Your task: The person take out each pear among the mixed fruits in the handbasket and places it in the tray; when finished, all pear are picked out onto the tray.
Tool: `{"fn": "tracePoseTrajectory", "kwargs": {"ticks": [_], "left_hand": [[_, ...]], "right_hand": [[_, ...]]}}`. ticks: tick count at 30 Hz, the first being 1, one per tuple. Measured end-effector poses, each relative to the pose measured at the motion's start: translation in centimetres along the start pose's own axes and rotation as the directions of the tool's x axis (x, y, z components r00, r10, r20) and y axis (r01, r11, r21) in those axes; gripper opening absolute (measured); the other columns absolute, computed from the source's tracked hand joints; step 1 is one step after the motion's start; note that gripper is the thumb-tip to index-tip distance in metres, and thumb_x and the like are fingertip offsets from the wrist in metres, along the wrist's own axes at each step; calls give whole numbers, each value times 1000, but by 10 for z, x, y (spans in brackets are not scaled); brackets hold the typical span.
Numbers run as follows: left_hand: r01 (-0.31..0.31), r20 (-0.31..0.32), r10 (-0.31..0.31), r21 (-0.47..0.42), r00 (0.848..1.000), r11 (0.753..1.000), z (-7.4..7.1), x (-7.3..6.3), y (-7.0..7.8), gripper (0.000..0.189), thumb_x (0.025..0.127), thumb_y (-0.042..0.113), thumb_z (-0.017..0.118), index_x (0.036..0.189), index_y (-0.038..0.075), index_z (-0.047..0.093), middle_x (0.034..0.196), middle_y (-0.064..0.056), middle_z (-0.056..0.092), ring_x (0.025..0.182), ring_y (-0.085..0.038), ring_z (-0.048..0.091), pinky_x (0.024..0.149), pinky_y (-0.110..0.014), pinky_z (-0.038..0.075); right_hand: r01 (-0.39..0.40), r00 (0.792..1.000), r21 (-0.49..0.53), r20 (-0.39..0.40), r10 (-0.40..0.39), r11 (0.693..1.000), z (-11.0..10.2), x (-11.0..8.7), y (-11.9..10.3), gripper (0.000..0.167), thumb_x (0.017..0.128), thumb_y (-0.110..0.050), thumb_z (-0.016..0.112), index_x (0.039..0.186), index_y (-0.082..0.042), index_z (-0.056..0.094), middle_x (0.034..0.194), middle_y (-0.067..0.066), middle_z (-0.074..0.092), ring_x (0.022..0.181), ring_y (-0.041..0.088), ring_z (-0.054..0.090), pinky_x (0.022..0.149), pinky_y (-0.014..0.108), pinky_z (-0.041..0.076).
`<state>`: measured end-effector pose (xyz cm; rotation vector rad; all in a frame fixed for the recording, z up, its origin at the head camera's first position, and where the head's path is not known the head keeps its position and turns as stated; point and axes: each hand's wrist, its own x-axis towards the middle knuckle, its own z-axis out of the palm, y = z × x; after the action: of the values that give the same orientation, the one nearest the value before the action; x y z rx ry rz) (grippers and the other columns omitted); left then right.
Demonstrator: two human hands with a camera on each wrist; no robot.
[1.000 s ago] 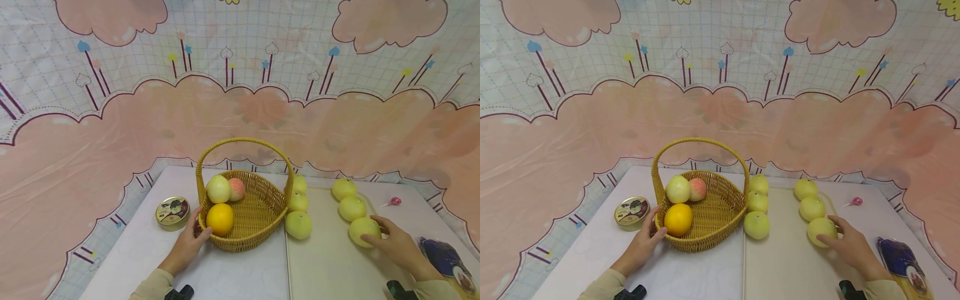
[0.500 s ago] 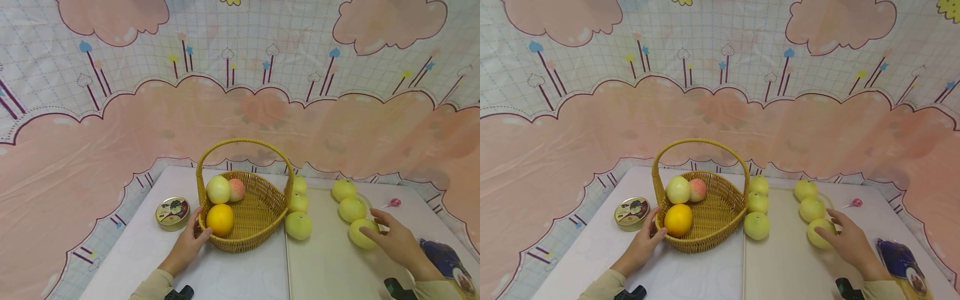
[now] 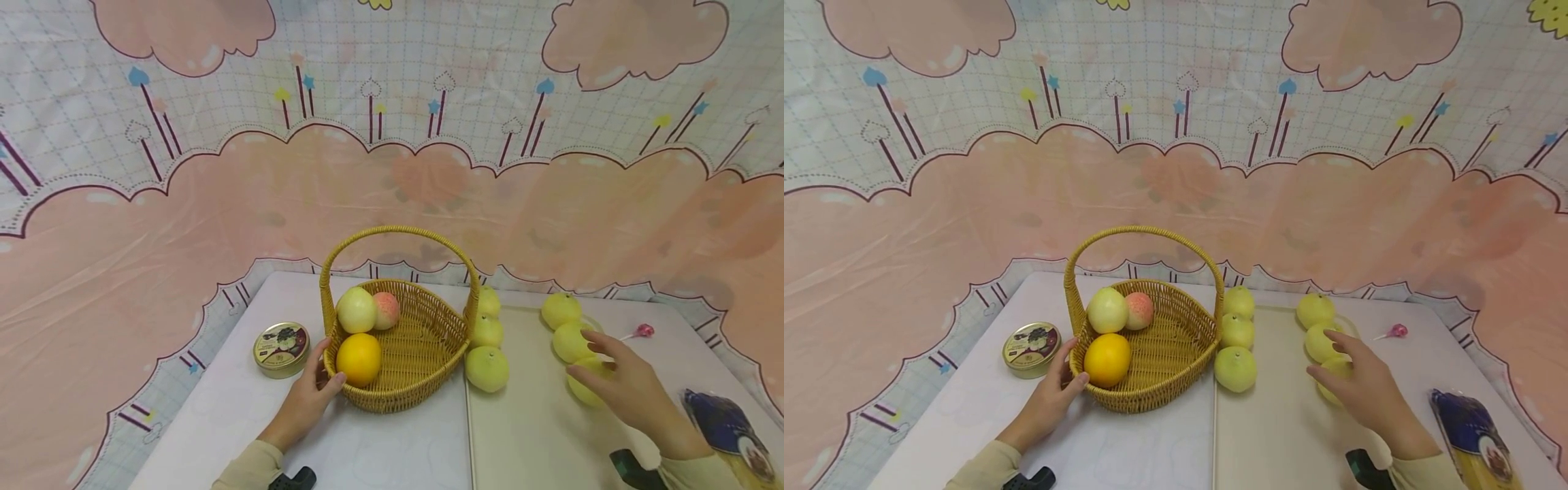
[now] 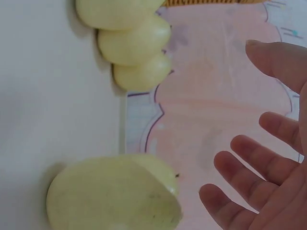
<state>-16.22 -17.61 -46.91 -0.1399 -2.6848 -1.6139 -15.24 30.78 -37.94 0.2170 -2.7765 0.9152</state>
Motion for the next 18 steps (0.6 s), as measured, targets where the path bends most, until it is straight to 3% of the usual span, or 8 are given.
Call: {"fn": "tracePoseTrajectory", "kwargs": {"ticks": [2,4,9,15,18], "left_hand": [[0,0,0,1,1000,1000,0,0,0,72,101,41,58,158,22,19,148,-31,41,123,-36,54,105,-54,42],[0,0,0,1,1000,1000,0,0,1,72,101,41,58,158,21,19,148,-31,41,124,-37,54,105,-54,42],[5,1,-5,3,1000,1000,0,0,1,72,101,41,57,158,22,18,149,-30,41,124,-37,54,106,-54,41],[7,3,-7,8,1000,1000,0,0,1,72,101,42,57,158,22,18,149,-30,41,123,-36,55,105,-54,42],[10,3,-10,6,1000,1000,0,0,2,72,101,43,57,158,22,18,149,-30,41,123,-36,55,105,-54,42]], "right_hand": [[36,999,-1,-25,-36,999,1,1,-5,66,89,-27,78,138,6,50,130,30,58,114,44,56,88,23,49],[71,997,-1,-38,-71,997,3,2,-11,64,88,-25,79,137,5,52,128,28,60,113,42,58,84,19,48],[120,993,29,-24,-119,992,11,6,-32,64,87,-23,80,138,3,52,128,24,60,112,40,60,88,51,53],[232,973,83,-24,-231,969,24,14,-58,61,85,-18,82,136,0,55,131,17,60,111,33,62,88,45,55],[283,959,112,-14,-283,953,32,18,-71,60,85,-16,82,136,0,55,130,16,61,111,32,62,88,48,54]]}}
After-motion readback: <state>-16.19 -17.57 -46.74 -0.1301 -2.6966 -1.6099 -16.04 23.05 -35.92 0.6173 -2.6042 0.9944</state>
